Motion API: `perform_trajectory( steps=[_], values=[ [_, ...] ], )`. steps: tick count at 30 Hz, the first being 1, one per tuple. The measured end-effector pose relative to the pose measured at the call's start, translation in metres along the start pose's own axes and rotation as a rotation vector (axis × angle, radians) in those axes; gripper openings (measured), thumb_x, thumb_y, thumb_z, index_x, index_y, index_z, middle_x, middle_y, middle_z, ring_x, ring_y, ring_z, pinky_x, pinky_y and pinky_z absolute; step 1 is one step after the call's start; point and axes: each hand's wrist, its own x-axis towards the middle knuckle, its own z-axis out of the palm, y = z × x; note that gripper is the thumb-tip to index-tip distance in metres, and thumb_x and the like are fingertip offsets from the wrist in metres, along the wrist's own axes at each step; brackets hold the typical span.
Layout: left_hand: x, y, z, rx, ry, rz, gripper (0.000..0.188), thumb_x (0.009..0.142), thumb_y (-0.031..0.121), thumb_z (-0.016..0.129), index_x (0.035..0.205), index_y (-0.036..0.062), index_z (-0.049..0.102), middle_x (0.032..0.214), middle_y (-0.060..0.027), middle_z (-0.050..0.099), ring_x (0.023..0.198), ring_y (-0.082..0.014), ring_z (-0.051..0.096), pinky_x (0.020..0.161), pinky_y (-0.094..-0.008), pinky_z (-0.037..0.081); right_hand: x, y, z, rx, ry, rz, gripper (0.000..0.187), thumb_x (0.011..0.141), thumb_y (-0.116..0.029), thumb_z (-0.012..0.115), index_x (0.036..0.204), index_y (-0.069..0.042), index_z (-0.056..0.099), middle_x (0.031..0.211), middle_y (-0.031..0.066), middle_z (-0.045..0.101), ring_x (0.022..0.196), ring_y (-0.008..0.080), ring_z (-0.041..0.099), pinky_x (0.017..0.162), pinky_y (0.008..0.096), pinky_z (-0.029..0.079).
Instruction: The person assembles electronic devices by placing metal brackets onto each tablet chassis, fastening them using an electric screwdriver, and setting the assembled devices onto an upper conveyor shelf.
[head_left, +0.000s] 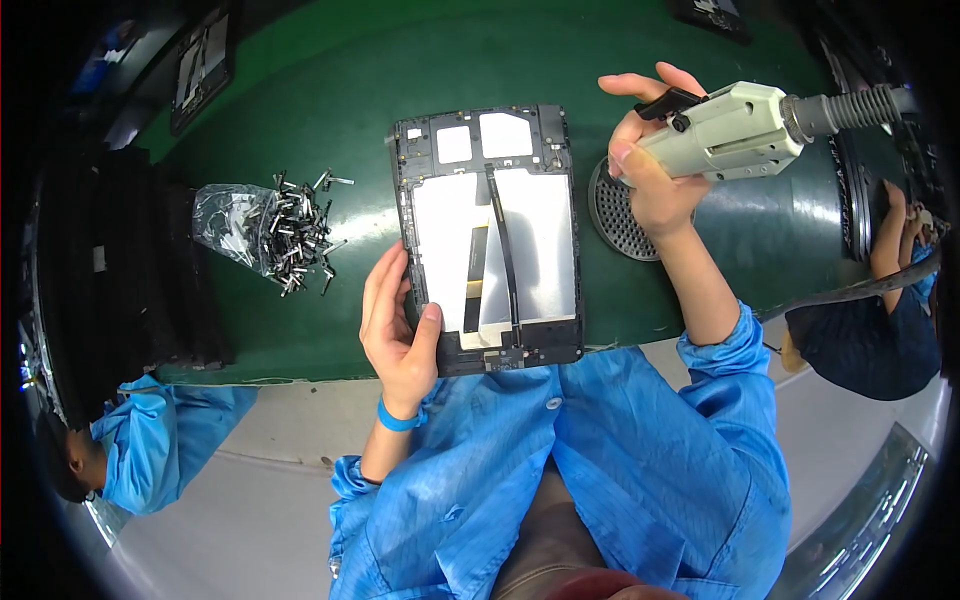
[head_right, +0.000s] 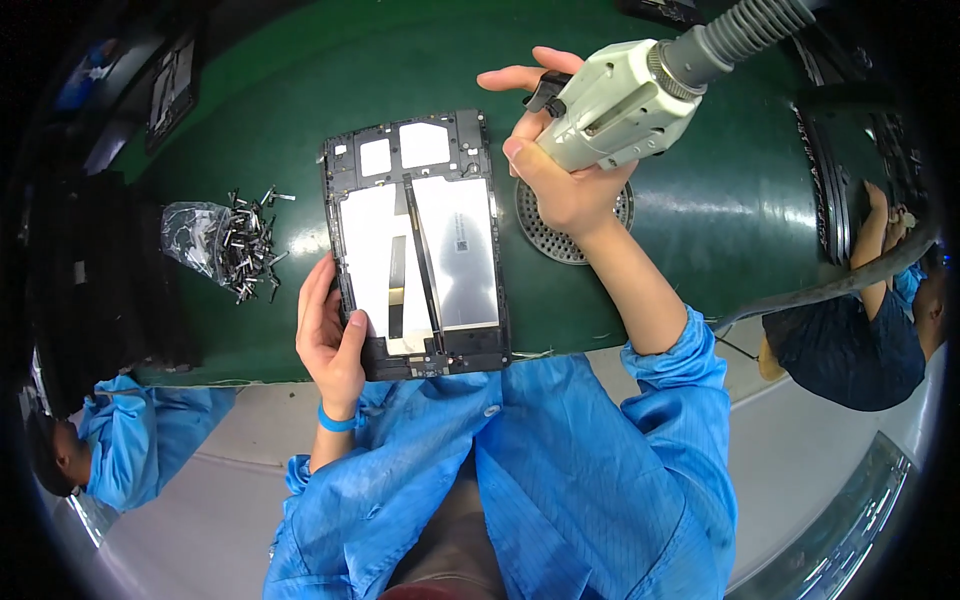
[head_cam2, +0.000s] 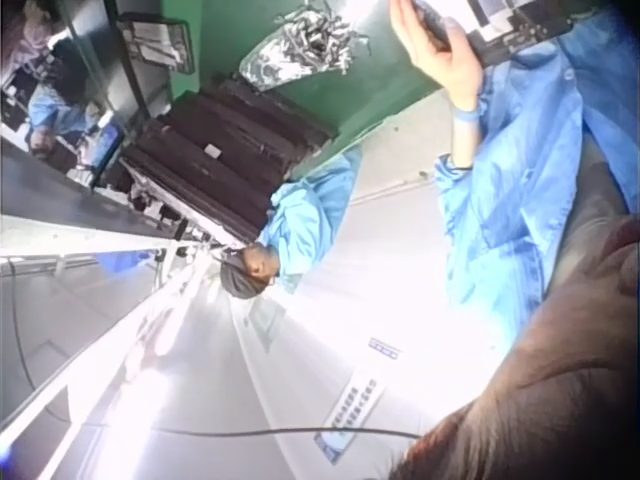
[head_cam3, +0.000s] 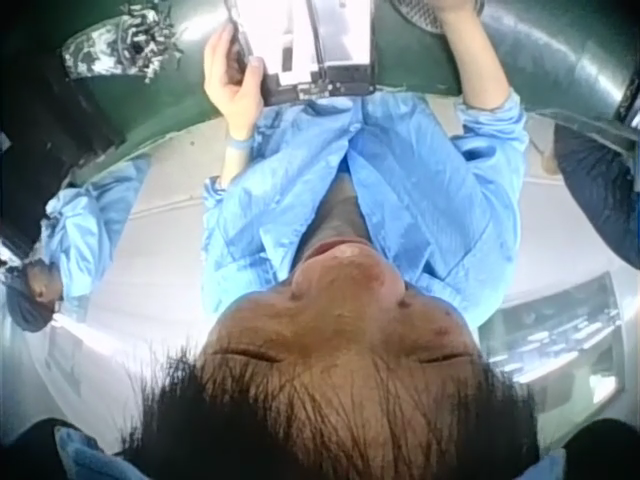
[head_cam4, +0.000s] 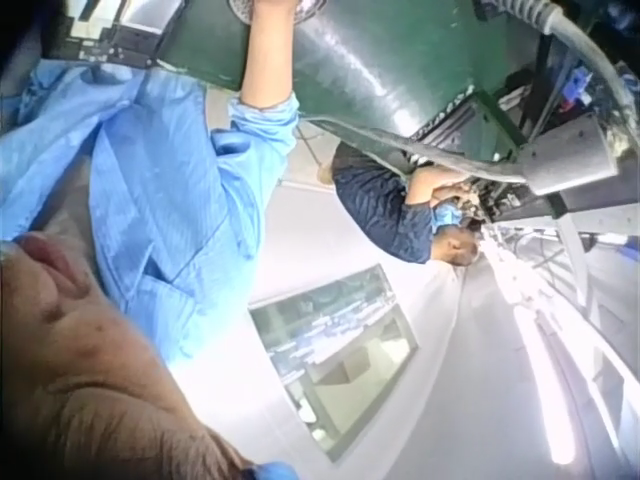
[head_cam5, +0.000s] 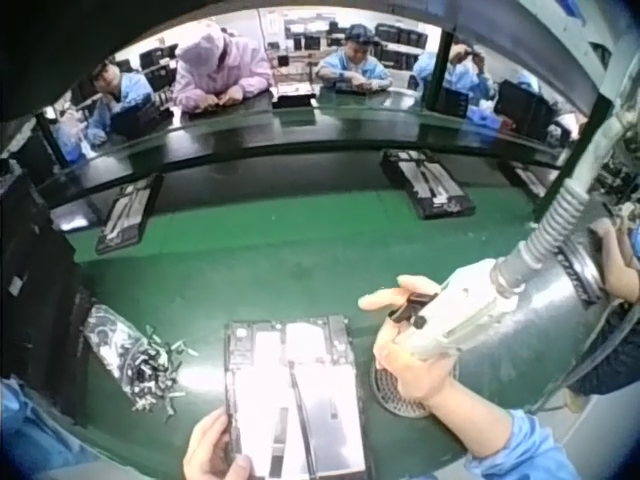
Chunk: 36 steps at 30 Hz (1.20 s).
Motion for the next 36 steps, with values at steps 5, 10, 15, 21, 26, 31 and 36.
perform_trajectory(
  steps=[5,10,15,21,26,31,36],
  values=[
    [0.0,0.0,-0.001,-0.006,0.005,0.0,0.049,0.078,-0.004,0.056,0.126,-0.0081,0.046,0.132,-0.0199,0.043,0.12,-0.0254,0.044,0.097,-0.0309,0.037,0.005,-0.01,0.0,0.015,0.031,-0.04,0.061,0.069,0.009,0.055,0.127,0.007,0.034,0.103,0.0302,0.058,0.054,0.0091,0.054,0.045,0.0196,0.045],
    [0.001,0.0,-0.001,-0.007,0.0,0.013,0.049,0.078,-0.004,0.056,0.126,-0.008,0.046,0.132,-0.0199,0.043,0.121,-0.0256,0.044,0.097,-0.031,0.037,0.006,-0.011,-0.002,0.02,0.043,-0.053,0.061,0.069,0.008,0.056,0.127,0.007,0.034,0.1,0.0282,0.059,0.05,0.0072,0.05,0.045,0.0195,0.044],
    [0.0,0.001,-0.002,0.015,-0.001,0.0,0.049,0.077,-0.005,0.056,0.126,-0.0075,0.047,0.132,-0.0194,0.043,0.121,-0.0258,0.044,0.097,-0.0313,0.037,0.003,-0.01,0.001,0.024,0.053,-0.01,0.055,0.07,0.009,0.055,0.122,0.007,0.036,0.093,0.0218,0.059,0.052,0.0071,0.05,0.045,0.0197,0.044],
    [0.0,0.0,-0.001,0.011,0.011,0.004,0.049,0.077,-0.005,0.057,0.124,-0.0074,0.048,0.131,-0.0195,0.044,0.12,-0.0259,0.045,0.096,-0.0311,0.037,0.002,-0.004,-0.001,0.024,0.038,-0.021,0.053,0.07,0.009,0.055,0.121,0.007,0.037,0.093,0.0206,0.059,0.052,0.0068,0.05,0.045,0.0197,0.044],
    [0.0,0.0,0.0,0.012,0.014,-0.001,0.049,0.076,-0.005,0.057,0.124,-0.0079,0.049,0.131,-0.0199,0.044,0.12,-0.0258,0.045,0.096,-0.0311,0.037,0.001,0.0,-0.002,0.044,0.015,-0.023,0.054,0.07,0.01,0.055,0.122,0.007,0.037,0.093,0.0202,0.059,0.052,0.0065,0.05,0.046,0.0191,0.043],
    [0.0,-0.002,0.0,0.001,0.015,0.003,0.049,0.076,-0.005,0.057,0.124,-0.0084,0.048,0.131,-0.0203,0.044,0.12,-0.0258,0.045,0.096,-0.0312,0.037,0.0,0.003,-0.002,0.05,0.009,-0.031,0.055,0.071,0.01,0.055,0.123,0.007,0.037,0.093,0.02,0.059,0.053,0.006,0.049,0.047,0.0188,0.043],
    [0.001,-0.001,0.0,0.0,0.012,0.002,0.049,0.076,-0.005,0.057,0.124,-0.0083,0.048,0.132,-0.0205,0.044,0.12,-0.0263,0.045,0.097,-0.0315,0.036,0.0,0.003,-0.002,0.046,0.004,-0.02,0.053,0.072,0.01,0.054,0.122,0.008,0.037,0.094,0.0197,0.059,0.054,0.0056,0.049,0.048,0.0184,0.043]
  ],
)
